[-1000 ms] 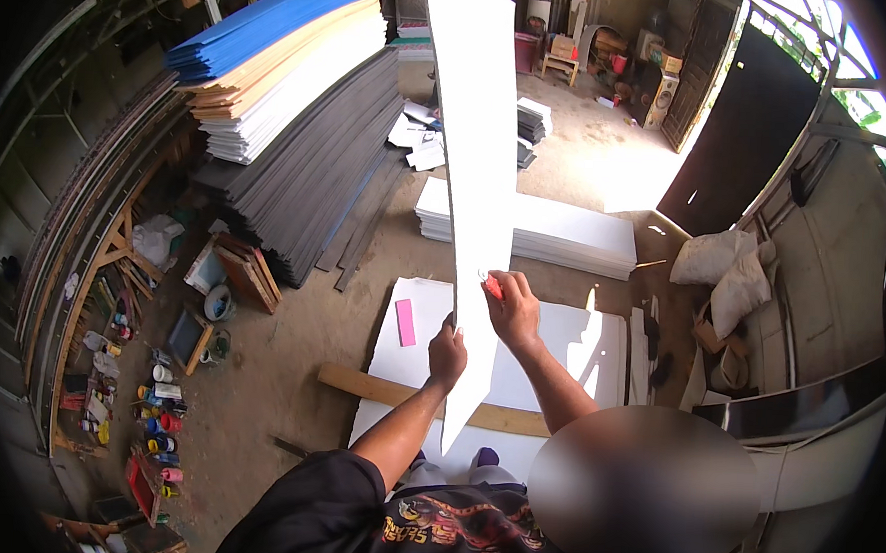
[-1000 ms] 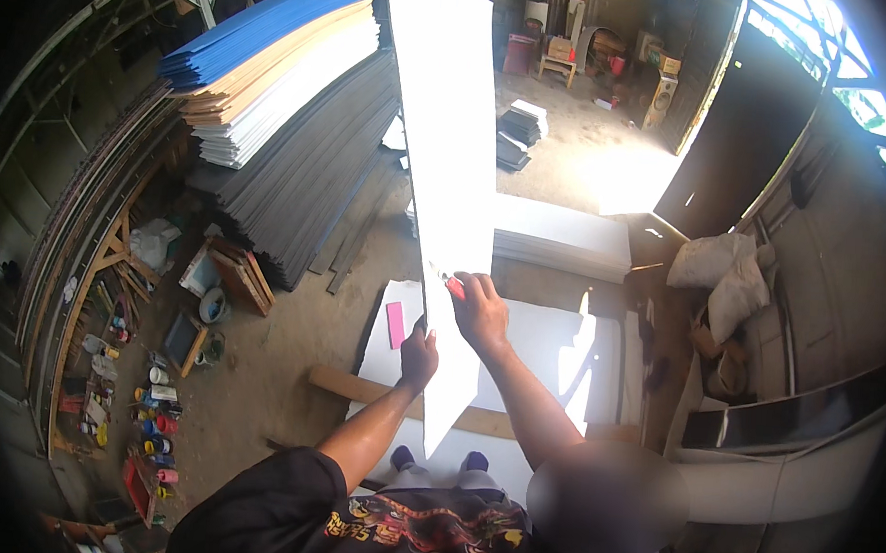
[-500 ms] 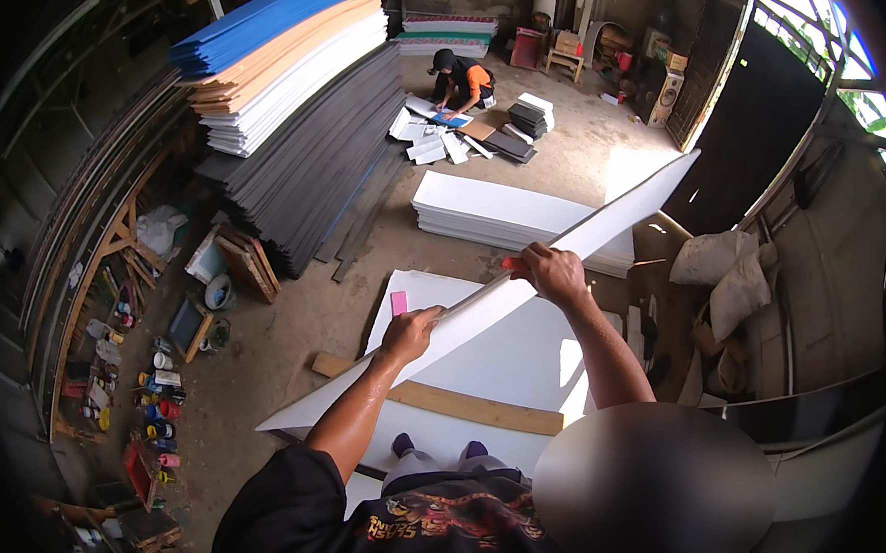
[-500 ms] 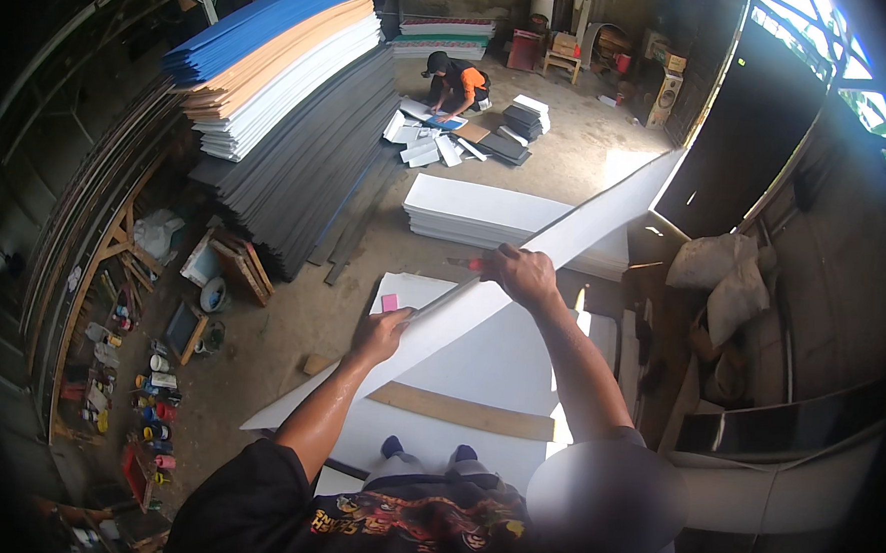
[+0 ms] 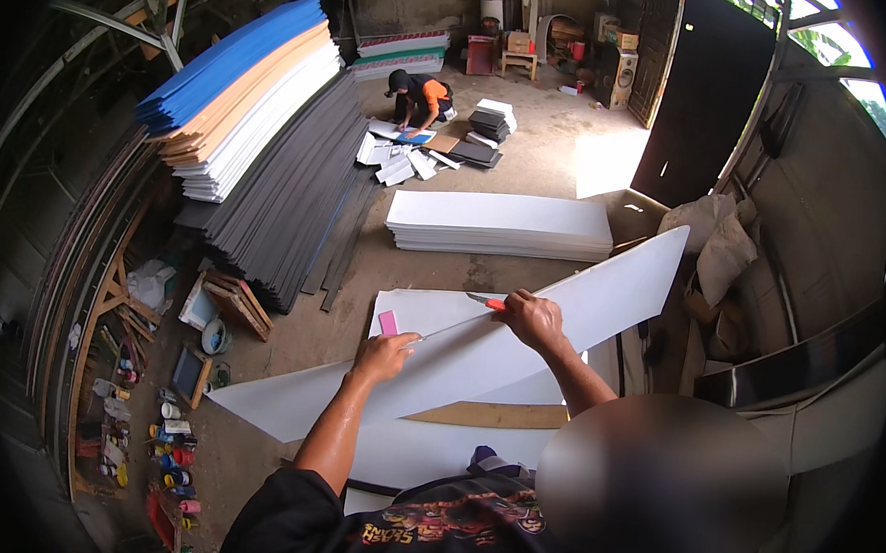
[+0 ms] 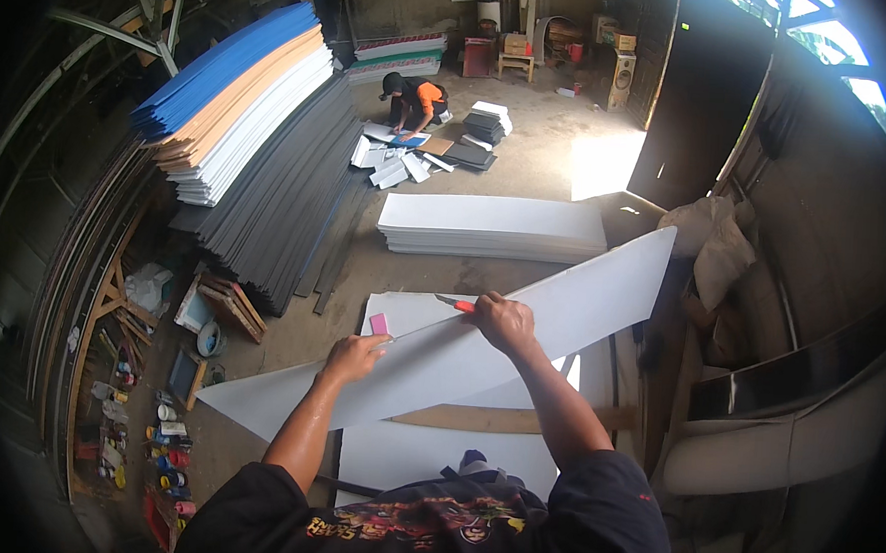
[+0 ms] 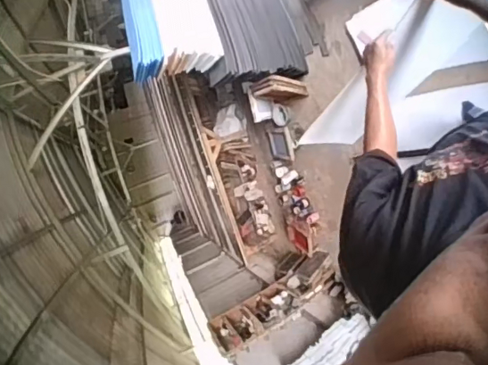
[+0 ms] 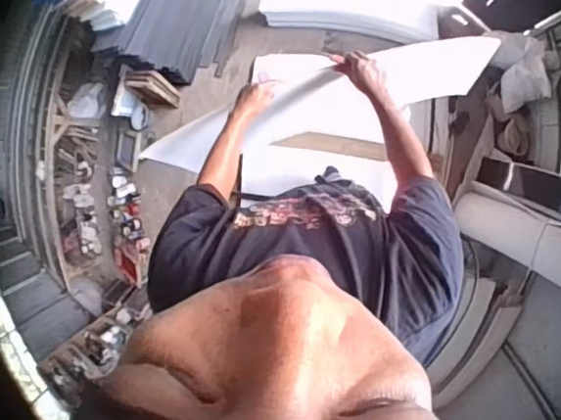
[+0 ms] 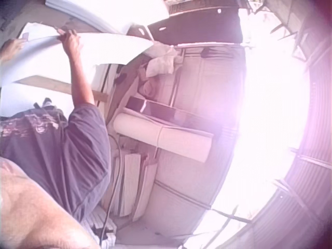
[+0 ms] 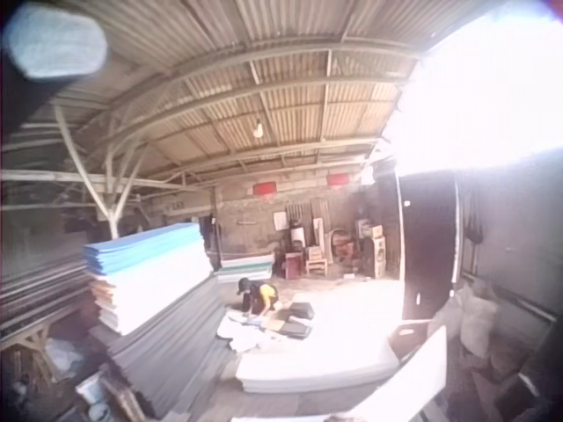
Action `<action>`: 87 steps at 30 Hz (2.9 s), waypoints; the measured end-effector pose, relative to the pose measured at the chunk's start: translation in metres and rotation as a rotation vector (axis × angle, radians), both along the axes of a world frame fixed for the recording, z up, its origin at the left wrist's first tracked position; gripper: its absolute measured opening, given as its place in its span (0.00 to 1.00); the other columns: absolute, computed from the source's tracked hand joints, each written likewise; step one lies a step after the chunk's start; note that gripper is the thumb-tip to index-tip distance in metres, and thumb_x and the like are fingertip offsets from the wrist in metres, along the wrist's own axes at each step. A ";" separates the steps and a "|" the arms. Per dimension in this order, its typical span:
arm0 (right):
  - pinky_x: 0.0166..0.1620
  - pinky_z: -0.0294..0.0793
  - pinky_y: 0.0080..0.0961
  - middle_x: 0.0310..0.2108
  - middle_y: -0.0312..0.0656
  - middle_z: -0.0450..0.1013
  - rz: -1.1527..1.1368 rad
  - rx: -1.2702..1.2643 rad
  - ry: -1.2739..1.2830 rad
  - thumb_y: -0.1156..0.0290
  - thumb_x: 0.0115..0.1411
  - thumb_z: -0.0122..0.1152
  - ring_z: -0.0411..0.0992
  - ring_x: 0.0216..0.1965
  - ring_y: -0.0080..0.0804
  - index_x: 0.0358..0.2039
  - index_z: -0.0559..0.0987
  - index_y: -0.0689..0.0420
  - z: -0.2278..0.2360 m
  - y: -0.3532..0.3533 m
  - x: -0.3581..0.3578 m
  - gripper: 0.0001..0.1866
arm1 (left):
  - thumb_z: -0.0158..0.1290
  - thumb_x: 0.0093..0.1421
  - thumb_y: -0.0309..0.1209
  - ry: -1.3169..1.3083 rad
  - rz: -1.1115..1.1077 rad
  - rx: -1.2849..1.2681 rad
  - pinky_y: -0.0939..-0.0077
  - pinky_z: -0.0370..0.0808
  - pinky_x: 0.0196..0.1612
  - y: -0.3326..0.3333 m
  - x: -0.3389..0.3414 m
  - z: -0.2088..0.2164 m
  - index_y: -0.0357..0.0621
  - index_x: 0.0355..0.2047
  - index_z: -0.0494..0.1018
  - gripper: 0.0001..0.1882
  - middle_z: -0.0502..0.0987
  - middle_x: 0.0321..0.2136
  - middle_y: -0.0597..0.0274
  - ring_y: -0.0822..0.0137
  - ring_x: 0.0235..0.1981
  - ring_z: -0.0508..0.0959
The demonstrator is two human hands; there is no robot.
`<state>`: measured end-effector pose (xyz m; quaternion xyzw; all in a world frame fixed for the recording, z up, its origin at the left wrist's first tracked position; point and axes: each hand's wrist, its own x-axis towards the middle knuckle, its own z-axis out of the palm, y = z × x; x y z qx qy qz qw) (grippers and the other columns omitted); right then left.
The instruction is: The person sits on the floor and uses a utility knife and a long metal ruler to cut a large white foam board into long strips. They measure, score, and snap the board, then stack the cut pieces aside.
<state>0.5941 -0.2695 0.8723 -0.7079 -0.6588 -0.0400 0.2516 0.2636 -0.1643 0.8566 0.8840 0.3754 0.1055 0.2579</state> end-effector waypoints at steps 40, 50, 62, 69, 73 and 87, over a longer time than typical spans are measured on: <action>0.36 0.80 0.41 0.33 0.37 0.80 -0.317 -0.253 0.086 0.52 0.62 0.68 0.81 0.35 0.43 0.31 0.83 0.53 0.028 -0.179 -0.208 0.16 | 0.59 0.67 0.50 0.093 -0.053 0.121 0.56 0.71 0.55 -0.102 -0.182 -0.004 0.49 0.43 0.86 0.20 0.82 0.23 0.51 0.49 0.31 0.82; 0.39 0.78 0.41 0.30 0.43 0.82 -0.474 -0.554 0.233 0.47 0.62 0.68 0.81 0.36 0.44 0.35 0.87 0.51 0.015 -0.199 -0.140 0.19 | 0.49 0.72 0.50 0.220 -0.145 0.032 0.55 0.69 0.51 -0.099 -0.081 -0.009 0.44 0.37 0.80 0.22 0.81 0.24 0.52 0.47 0.34 0.81; 0.41 0.77 0.41 0.31 0.42 0.82 -0.540 -0.650 0.397 0.43 0.61 0.68 0.81 0.37 0.43 0.35 0.88 0.51 -0.069 -0.210 0.000 0.22 | 0.50 0.71 0.50 0.357 -0.180 -0.083 0.53 0.69 0.48 -0.108 0.070 -0.059 0.45 0.36 0.80 0.21 0.81 0.23 0.52 0.47 0.34 0.82; 0.42 0.79 0.43 0.32 0.46 0.82 -0.558 -0.798 0.483 0.45 0.60 0.69 0.81 0.38 0.47 0.35 0.88 0.53 -0.143 -0.220 0.025 0.22 | 0.49 0.71 0.52 0.463 -0.222 -0.188 0.52 0.68 0.48 -0.115 0.100 -0.143 0.45 0.36 0.81 0.23 0.83 0.28 0.50 0.46 0.37 0.82; 0.44 0.78 0.42 0.33 0.43 0.83 -0.588 -0.905 0.482 0.41 0.61 0.67 0.82 0.40 0.46 0.34 0.87 0.51 -0.191 -0.219 0.023 0.23 | 0.48 0.71 0.52 0.539 -0.234 -0.236 0.51 0.69 0.49 -0.115 0.104 -0.191 0.45 0.37 0.82 0.23 0.83 0.29 0.50 0.46 0.38 0.82; 0.39 0.79 0.42 0.30 0.45 0.82 -0.622 -1.020 0.426 0.43 0.60 0.69 0.82 0.35 0.47 0.36 0.88 0.52 -0.401 -0.172 0.016 0.23 | 0.47 0.72 0.51 0.616 -0.188 -0.389 0.51 0.74 0.51 -0.083 0.100 -0.413 0.46 0.39 0.82 0.23 0.85 0.35 0.51 0.48 0.44 0.82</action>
